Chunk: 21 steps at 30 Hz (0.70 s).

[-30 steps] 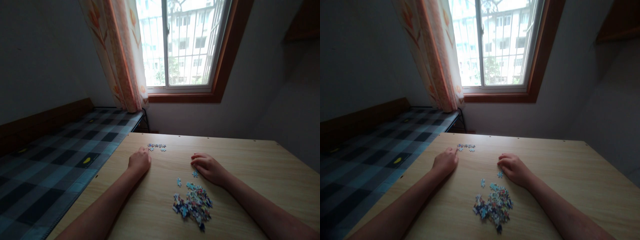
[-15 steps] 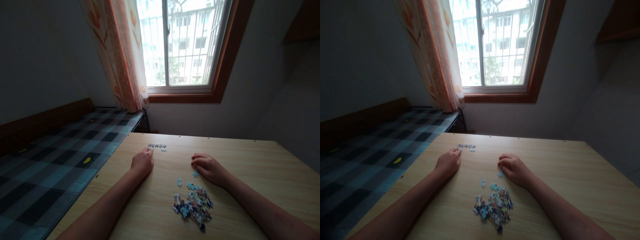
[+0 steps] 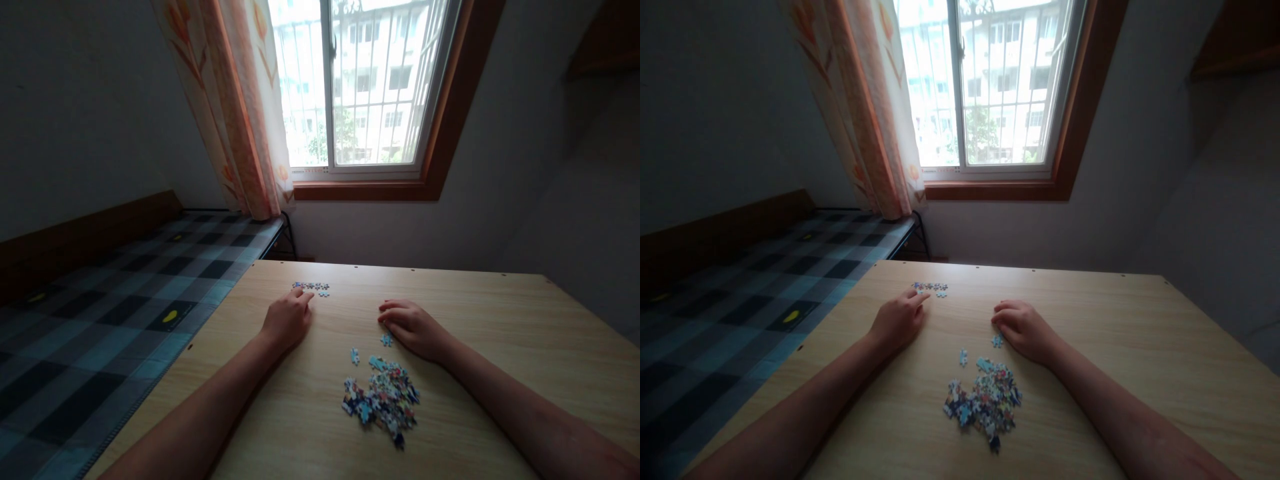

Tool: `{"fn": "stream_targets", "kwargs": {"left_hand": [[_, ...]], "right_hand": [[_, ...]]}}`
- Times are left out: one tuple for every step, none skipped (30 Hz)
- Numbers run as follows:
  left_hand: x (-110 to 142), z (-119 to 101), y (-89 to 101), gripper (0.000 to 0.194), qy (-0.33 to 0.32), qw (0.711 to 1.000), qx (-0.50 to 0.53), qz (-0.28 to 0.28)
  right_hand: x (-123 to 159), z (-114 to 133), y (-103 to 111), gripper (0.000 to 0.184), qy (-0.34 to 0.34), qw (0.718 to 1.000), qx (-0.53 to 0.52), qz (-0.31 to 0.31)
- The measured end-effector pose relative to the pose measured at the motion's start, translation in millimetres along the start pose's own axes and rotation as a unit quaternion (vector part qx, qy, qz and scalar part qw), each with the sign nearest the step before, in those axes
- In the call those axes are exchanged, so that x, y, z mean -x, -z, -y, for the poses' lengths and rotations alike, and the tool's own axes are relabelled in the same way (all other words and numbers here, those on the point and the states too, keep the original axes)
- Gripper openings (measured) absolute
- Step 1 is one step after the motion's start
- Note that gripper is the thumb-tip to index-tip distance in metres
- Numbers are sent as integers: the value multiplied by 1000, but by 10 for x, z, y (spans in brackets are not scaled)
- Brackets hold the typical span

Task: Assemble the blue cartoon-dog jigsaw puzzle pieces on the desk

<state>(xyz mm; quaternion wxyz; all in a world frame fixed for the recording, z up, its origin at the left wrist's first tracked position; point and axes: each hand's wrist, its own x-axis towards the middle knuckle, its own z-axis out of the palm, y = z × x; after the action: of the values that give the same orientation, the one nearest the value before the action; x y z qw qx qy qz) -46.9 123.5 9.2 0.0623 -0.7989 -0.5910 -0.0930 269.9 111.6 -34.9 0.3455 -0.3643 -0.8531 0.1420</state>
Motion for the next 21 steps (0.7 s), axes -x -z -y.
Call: {"fn": "stream_targets", "kwargs": {"left_hand": [[16, -26, 4, 34, -36, 999, 19, -6], [37, -57, 8, 35, -76, 996, 39, -8], [61, -92, 12, 34, -116, 991, 60, -5], [87, -132, 16, 33, -153, 985, 83, 2], [116, -175, 20, 31, -184, 977, 106, 10], [144, -221, 24, 28, -208, 969, 131, 21], [171, -268, 28, 25, -223, 962, 155, 31], [196, -314, 32, 21, -230, 956, 177, 42], [217, -357, 35, 17, -232, 952, 194, 53], [234, -393, 38, 14, -229, 949, 207, 62], [247, -424, 40, 13, -225, 948, 215, 69], [256, -447, 41, 14, -219, 948, 220, 73], [262, -463, 42, 15, -214, 948, 223, 75], [266, -474, 44, 18, -211, 948, 225, 77], [268, -481, 46, 21, -209, 948, 225, 80], [269, -485, 48, 24, -209, 949, 222, 84], [271, -489, 51, 26, -209, 949, 217, 88], [272, -491, 55, 27, -211, 950, 210, 92], [273, -494, 59, 26, -215, 950, 203, 96], [273, -495, 62, 25, -220, 950, 197, 98], [273, -496, 65, 23, -227, 949, 193, 99]], "right_hand": [[-1, -3, 3, 20, -2, 1000, 1, 1], [-2, -6, 6, 20, -2, 1000, 2, 2], [-4, -8, 8, 20, -2, 1000, 2, 3], [-6, -9, 11, 20, -2, 1000, 1, 3], [-9, -8, 13, 20, -1, 1000, -1, 4], [-12, -6, 16, 20, -1, 1000, -2, 4], [-15, -3, 18, 20, -1, 1000, -3, 5], [-17, 1, 21, 20, -1, 1000, -5, 4], [-19, 6, 23, 20, -1, 1000, -5, 3], [-20, 10, 26, 20, -1, 1000, -6, 2], [-21, 14, 28, 20, -1, 1000, -6, 1], [-22, 17, 29, 20, -1, 1000, -6, 1], [-23, 19, 30, 20, 0, 1000, -6, 0], [-23, 20, 30, 21, 1, 1000, -5, 0], [-24, 21, 30, 21, 1, 1000, -5, 0], [-24, 21, 28, 21, 2, 1000, -4, 0], [-25, 21, 26, 21, 2, 1000, -3, 0], [-25, 21, 23, 20, 2, 1000, -3, 0], [-24, 20, 19, 20, 2, 1000, -3, -1], [-23, 19, 16, 20, 1, 1000, -3, -1], [-22, 18, 13, 20, 2, 1000, -3, -1]]}}
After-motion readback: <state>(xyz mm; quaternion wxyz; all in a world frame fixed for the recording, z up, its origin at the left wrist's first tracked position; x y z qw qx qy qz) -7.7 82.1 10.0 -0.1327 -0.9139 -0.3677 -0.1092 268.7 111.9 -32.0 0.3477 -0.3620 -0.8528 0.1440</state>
